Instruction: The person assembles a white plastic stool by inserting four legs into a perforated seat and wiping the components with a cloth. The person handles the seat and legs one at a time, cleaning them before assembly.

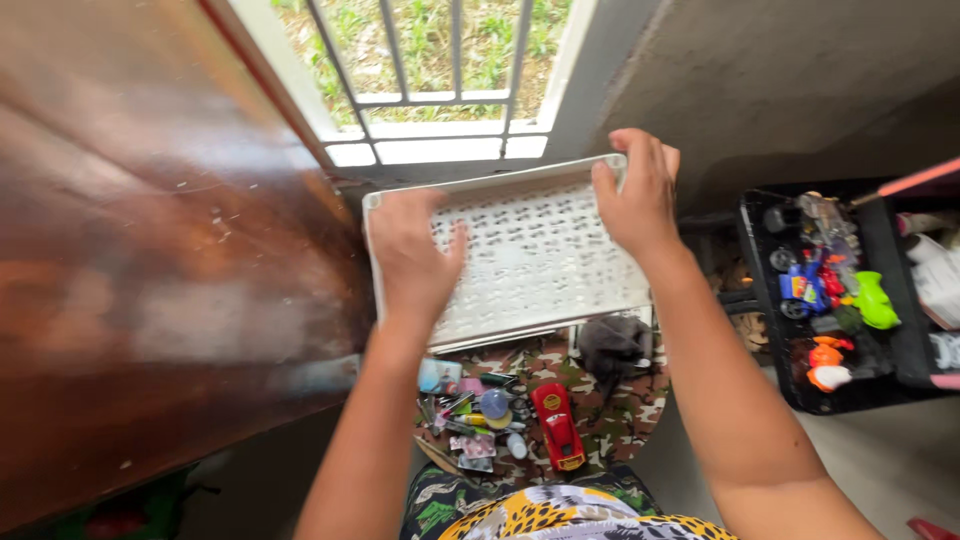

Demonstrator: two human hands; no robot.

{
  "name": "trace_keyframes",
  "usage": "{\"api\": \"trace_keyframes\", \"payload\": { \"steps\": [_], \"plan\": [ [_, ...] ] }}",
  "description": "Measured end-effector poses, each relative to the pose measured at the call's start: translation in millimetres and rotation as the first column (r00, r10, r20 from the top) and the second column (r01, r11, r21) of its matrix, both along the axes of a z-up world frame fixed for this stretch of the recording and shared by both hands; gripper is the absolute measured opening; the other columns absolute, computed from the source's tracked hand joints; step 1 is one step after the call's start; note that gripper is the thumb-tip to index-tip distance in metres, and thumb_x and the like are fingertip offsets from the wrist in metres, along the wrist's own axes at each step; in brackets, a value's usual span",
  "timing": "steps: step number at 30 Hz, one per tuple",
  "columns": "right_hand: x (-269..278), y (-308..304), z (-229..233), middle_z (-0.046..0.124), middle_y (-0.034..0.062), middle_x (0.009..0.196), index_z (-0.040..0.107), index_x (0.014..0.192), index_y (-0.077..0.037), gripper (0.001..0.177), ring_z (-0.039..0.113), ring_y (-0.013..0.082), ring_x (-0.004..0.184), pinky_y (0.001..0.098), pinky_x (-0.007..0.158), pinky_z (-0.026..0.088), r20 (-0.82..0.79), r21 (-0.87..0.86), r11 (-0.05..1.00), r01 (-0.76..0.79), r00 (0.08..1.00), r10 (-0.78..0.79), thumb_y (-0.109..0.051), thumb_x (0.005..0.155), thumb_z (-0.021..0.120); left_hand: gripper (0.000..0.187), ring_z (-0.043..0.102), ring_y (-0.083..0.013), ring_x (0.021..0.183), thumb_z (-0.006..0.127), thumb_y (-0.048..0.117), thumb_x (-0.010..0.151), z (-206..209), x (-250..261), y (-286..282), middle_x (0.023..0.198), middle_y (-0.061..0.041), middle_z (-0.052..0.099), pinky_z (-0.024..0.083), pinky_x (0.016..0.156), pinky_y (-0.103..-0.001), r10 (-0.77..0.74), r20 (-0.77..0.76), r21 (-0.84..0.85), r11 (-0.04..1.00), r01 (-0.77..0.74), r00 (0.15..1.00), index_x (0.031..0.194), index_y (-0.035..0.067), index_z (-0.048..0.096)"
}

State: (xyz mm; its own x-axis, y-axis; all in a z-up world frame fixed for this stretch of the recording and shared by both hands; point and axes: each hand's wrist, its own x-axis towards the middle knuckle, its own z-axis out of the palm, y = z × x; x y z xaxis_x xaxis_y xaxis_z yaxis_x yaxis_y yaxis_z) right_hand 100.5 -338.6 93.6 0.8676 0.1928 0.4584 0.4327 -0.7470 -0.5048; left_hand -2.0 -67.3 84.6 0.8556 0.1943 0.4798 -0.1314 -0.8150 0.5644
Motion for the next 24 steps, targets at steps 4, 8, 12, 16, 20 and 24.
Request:
{"api": "trace_keyframes", "payload": {
  "steps": [4,8,12,16,20,24],
  "plan": [
    [34,-32,-25,0.066,0.0022,0.119,0.058,0.128,-0.009,0.032,0.06,0.0144,0.113,0.0335,0.097,0.047,-0.521,0.4,0.914,0.074,0.838,0.16,-0.029,0.104,0.057,0.041,0.059,-0.0338,0.11,0.083,0.026,0.077,10,-40,-99,0.108,-0.013,0.065,0.034,0.106,-0.057,-0.26,-0.066,-0.053,0.965,0.257,0.963,0.109,0.009,0.066],
    [39,-38,-45,0.065,-0.0014,0.108,0.06,0.12,-0.009,0.031,0.058,0.0074,0.1,0.0281,0.092,0.049,-0.584,0.547,0.837,0.039,0.733,0.348,-0.033,0.109,0.044,0.027,0.06,-0.0286,0.105,0.078,0.02,0.083,4,-67,-139,0.103,-0.008,0.066,0.032,0.107,-0.058,-0.311,-0.08,0.037,0.948,0.315,0.947,0.104,0.01,0.065],
    [30,-43,-52,0.064,-0.0013,0.101,0.06,0.117,-0.009,0.03,0.056,0.007,0.094,0.0277,0.087,0.049,-0.576,0.533,0.844,0.063,0.757,0.308,-0.033,0.11,0.043,0.021,0.061,-0.0244,0.099,0.075,0.015,0.076,-9,-78,-139,0.092,-0.002,0.064,0.029,0.111,-0.055,-0.36,-0.117,0.069,0.927,0.369,0.926,0.095,0.014,0.065],
    [21,-47,-51,0.063,-0.0012,0.096,0.063,0.113,-0.009,0.028,0.054,0.008,0.088,0.028,0.082,0.048,-0.61,0.441,0.888,0.128,0.769,0.192,-0.032,0.108,0.047,0.018,0.063,-0.02,0.097,0.07,0.003,0.08,-10,-80,-123,0.087,0.003,0.065,0.025,0.111,-0.054,-0.377,-0.093,0.103,0.917,0.385,0.922,0.092,0.017,0.068],
    [4,-55,-53,0.064,-0.0026,0.097,0.064,0.11,-0.007,0.024,0.056,0.0072,0.089,0.0265,0.082,0.049,-0.606,0.532,0.834,0.145,0.753,0.255,-0.028,0.105,0.053,0.006,0.063,-0.0206,0.094,0.073,0.01,0.085,6,-88,-101,0.083,0.001,0.064,0.025,0.111,-0.055,-0.44,-0.13,0.002,0.896,0.445,0.888,0.086,0.014,0.068],
    [-13,-61,-60,0.064,-0.002,0.097,0.065,0.111,-0.005,0.026,0.056,0.0071,0.089,0.0269,0.082,0.048,-0.606,0.622,0.762,0.179,0.726,0.325,-0.029,0.104,0.057,0.01,0.061,-0.0242,0.097,0.077,0.018,0.08,26,-90,-99,0.086,-0.004,0.065,0.027,0.108,-0.053,-0.468,-0.16,-0.081,0.884,0.461,0.869,0.085,0.012,0.071]
  ]
}}
